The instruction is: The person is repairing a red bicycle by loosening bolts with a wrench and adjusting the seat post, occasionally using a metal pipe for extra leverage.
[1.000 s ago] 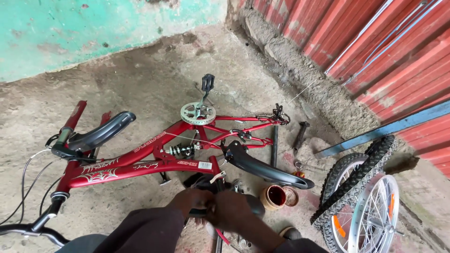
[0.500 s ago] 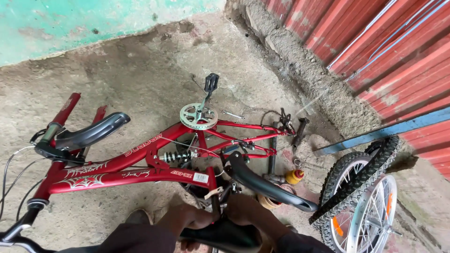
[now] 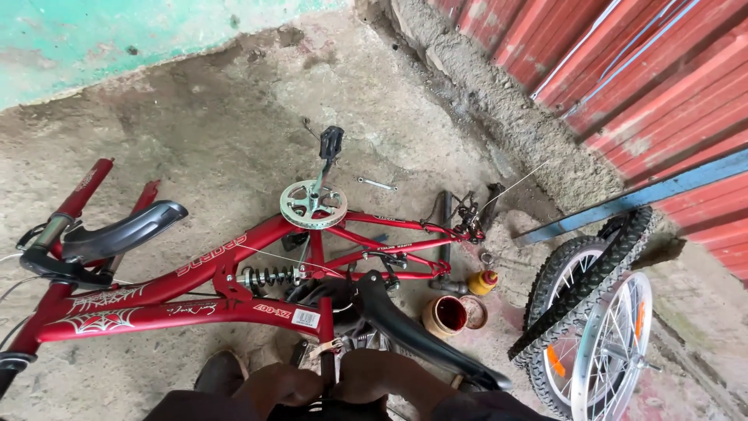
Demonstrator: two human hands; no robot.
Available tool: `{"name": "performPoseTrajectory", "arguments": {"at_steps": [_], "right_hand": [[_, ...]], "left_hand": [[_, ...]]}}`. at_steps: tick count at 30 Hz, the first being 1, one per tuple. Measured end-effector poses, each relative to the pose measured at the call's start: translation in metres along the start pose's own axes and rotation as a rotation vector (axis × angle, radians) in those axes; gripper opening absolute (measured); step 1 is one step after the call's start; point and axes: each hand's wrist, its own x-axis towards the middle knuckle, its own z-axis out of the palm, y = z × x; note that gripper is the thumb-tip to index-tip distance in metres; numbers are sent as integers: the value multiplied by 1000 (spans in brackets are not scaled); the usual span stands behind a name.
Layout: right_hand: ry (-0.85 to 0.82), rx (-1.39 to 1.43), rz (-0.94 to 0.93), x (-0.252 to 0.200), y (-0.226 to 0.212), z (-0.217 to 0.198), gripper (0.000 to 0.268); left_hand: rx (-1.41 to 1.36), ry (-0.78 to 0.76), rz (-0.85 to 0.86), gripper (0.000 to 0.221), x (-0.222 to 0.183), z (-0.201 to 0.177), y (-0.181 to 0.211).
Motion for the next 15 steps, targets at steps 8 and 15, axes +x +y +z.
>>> {"name": "performPoseTrajectory", "arguments": {"at_steps": [8,15], "right_hand": [[-184,642,319,-9,76,-21,22],[27,499,366,-24,70,-32,25]], "left_hand": [[499,462,263,25,-39,-75,41],[355,732,423,15,-46,-56,67]]}}
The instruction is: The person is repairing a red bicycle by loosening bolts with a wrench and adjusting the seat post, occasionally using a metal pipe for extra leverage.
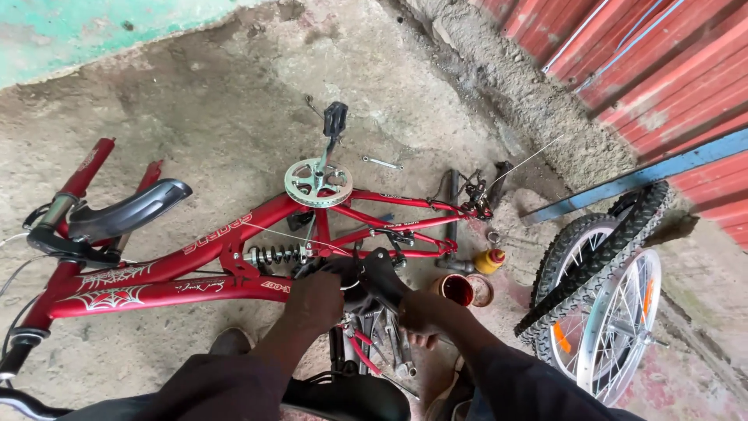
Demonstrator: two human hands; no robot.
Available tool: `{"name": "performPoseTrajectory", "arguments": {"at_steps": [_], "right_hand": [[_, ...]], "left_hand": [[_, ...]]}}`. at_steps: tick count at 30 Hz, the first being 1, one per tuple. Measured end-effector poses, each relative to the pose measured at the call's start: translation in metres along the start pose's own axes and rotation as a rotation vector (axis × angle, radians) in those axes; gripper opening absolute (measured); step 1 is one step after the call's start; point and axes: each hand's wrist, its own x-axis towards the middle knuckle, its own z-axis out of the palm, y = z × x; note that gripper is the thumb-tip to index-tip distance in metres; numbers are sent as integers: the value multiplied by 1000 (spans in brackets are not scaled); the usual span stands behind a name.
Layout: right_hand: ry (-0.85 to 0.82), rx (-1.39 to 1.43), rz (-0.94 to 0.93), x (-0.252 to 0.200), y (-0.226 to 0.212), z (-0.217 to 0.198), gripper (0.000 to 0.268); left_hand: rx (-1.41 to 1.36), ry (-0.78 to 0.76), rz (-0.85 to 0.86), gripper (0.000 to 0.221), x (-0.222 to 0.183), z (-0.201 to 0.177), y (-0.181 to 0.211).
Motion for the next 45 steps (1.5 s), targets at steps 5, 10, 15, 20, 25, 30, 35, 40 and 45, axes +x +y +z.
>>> {"name": "performPoseTrajectory", "arguments": {"at_steps": [5,10,15,20,25,30,35,40,45], "right_hand": [[-201,-115,-99,44,18,39,33],[-52,-395,-130,89,52,72,43],[358,-560,-315,205,118,120,25],[648,-441,-618,233,72,120,20],[996,-177,-424,284,73,139,24],[1139,191,-368,267,52,166,23],[1222,-540,-609,327,90,154,38],[485,407,-224,227,35,128,24],[412,-468,-79,250,77,169,31]], "left_hand": [[-388,160,-387,32,-25,-10,20],[-293,289,-502,41,-27,32,2],[-60,746,-126,34,-32,81,-18],[-180,382,-534,44,-27,64,-12],[-372,30,-804,77,-13,60,-33],[-539,66,-749,74,-6,74,-33],[-2070,-83,-892,69,-11,40,16],[-2034,54,-898,56,-17,49,25],[-1932,83,-951,56,-44,40,20]]}}
